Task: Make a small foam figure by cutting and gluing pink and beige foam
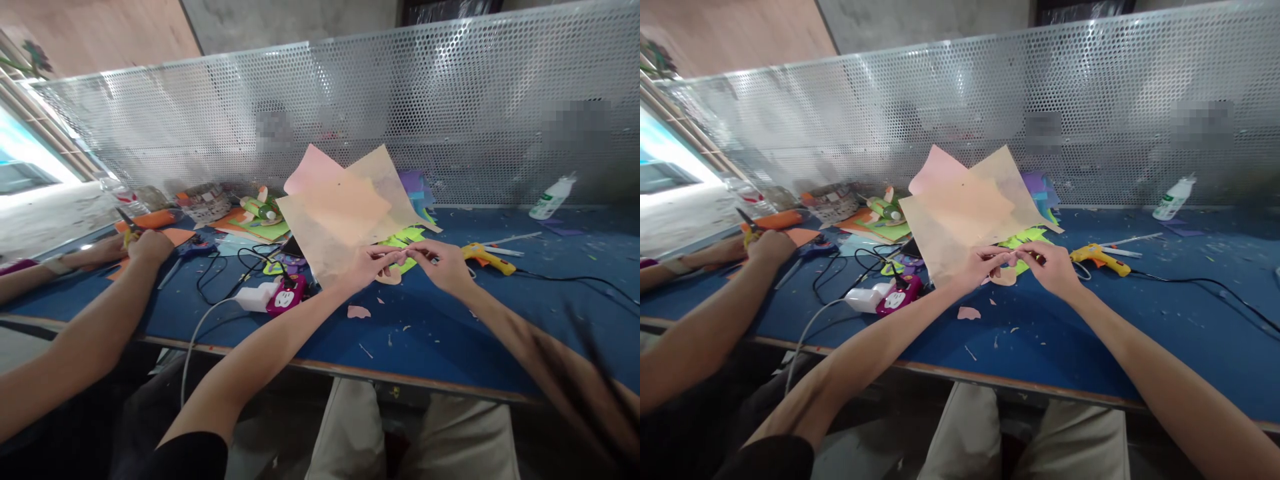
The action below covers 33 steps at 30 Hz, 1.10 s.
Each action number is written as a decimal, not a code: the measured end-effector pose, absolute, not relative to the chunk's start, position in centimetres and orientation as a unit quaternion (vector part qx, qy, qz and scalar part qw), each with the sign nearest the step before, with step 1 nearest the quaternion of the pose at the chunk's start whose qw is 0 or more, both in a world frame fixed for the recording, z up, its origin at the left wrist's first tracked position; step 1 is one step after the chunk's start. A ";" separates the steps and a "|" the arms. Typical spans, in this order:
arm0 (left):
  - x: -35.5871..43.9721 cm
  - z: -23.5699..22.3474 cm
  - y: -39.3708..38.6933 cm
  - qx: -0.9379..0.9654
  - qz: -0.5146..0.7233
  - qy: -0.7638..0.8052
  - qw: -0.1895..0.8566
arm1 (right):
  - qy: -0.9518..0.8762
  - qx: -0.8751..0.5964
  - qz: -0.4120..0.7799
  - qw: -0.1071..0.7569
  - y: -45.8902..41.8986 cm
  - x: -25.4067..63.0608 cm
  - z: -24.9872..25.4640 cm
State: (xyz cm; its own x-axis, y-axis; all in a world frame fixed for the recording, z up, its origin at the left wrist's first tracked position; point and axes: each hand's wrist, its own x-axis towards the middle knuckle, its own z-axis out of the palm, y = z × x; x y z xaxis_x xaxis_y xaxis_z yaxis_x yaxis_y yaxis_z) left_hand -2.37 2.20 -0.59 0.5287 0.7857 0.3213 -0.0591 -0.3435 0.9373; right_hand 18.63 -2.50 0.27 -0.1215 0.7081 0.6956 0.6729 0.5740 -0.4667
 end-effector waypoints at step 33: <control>-2.1 -0.3 1.2 0.849 0.302 0.208 0.381 | -0.741 -0.446 0.033 0.501 -3.0 17.9 0.8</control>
